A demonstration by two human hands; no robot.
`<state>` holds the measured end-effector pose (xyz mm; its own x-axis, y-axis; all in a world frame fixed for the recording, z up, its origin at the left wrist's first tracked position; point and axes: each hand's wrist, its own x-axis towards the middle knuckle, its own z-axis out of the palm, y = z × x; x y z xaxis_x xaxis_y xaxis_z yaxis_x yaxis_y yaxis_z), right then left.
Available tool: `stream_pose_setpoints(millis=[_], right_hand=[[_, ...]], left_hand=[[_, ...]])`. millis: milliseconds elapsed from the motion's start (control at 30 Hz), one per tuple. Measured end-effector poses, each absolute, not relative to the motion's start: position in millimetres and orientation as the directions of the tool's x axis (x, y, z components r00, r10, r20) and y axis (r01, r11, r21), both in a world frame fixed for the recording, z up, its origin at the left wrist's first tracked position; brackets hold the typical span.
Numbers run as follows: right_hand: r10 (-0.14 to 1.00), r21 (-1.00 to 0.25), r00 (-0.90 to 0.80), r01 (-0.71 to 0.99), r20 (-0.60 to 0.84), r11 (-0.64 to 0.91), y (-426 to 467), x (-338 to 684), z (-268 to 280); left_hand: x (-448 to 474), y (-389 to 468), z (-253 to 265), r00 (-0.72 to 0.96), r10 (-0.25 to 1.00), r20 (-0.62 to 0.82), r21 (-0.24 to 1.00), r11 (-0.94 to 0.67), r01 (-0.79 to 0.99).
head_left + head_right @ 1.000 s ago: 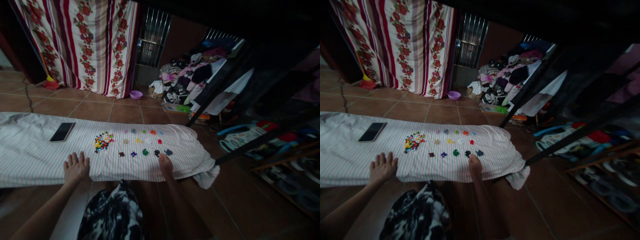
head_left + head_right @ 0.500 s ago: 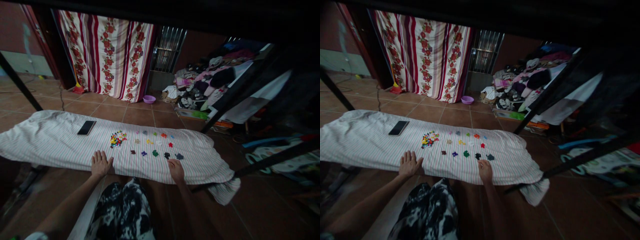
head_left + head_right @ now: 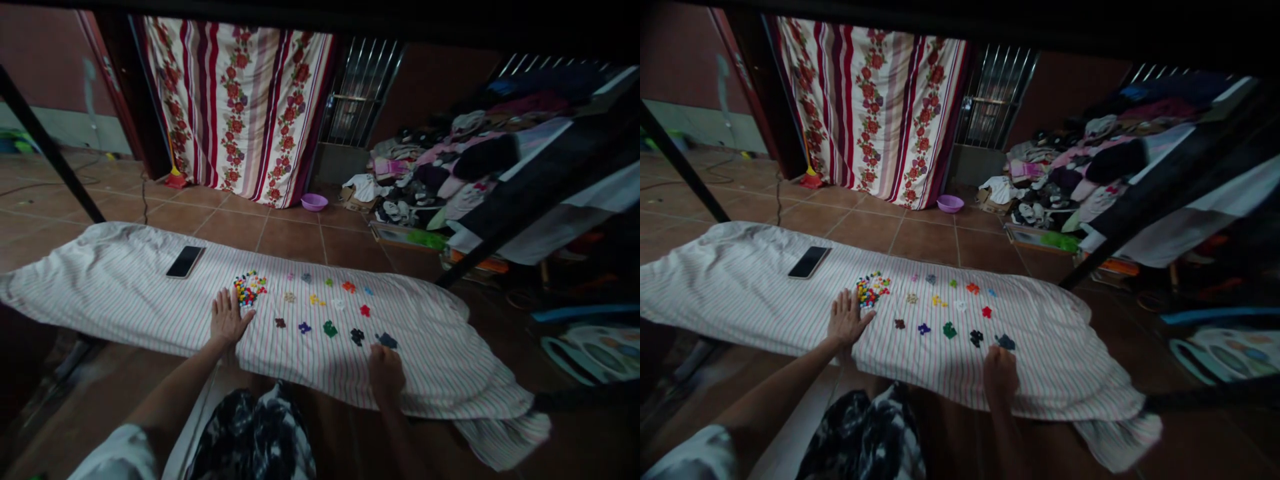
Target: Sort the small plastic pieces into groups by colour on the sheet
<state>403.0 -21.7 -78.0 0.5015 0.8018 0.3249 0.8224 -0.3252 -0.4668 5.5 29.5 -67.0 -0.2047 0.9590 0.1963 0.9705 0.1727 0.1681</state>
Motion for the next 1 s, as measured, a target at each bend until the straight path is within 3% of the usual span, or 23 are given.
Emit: stream_pose_setpoints(millis=[100,267,633,867,1000], right_hand=[[0.748,-0.413,0.584,0.794,0.314,-0.446,-21,396,-77],[0.755,-0.400,0.582,0.796,0.301,-0.454,-20,396,-78],[0.803,-0.394,0.447,0.872,0.395,-0.291,-24,403,-83],[0.812,-0.448,0.445,0.855,0.378,-0.260,-24,403,-77],[0.800,-0.465,0.459,0.846,0.386,-0.260,-24,402,-76]], left_hand=[[9,45,-65,-0.164,0.966,0.201,0.176,0.129,0.976],[15,69,-62,-0.080,0.975,0.206,0.188,0.041,0.981],[26,113,-60,-0.002,0.960,0.280,0.192,-0.054,0.980],[28,139,-55,-0.077,0.976,0.203,0.230,0.029,0.973],[24,148,-53,-0.005,0.980,0.200,0.265,-0.049,0.963]])
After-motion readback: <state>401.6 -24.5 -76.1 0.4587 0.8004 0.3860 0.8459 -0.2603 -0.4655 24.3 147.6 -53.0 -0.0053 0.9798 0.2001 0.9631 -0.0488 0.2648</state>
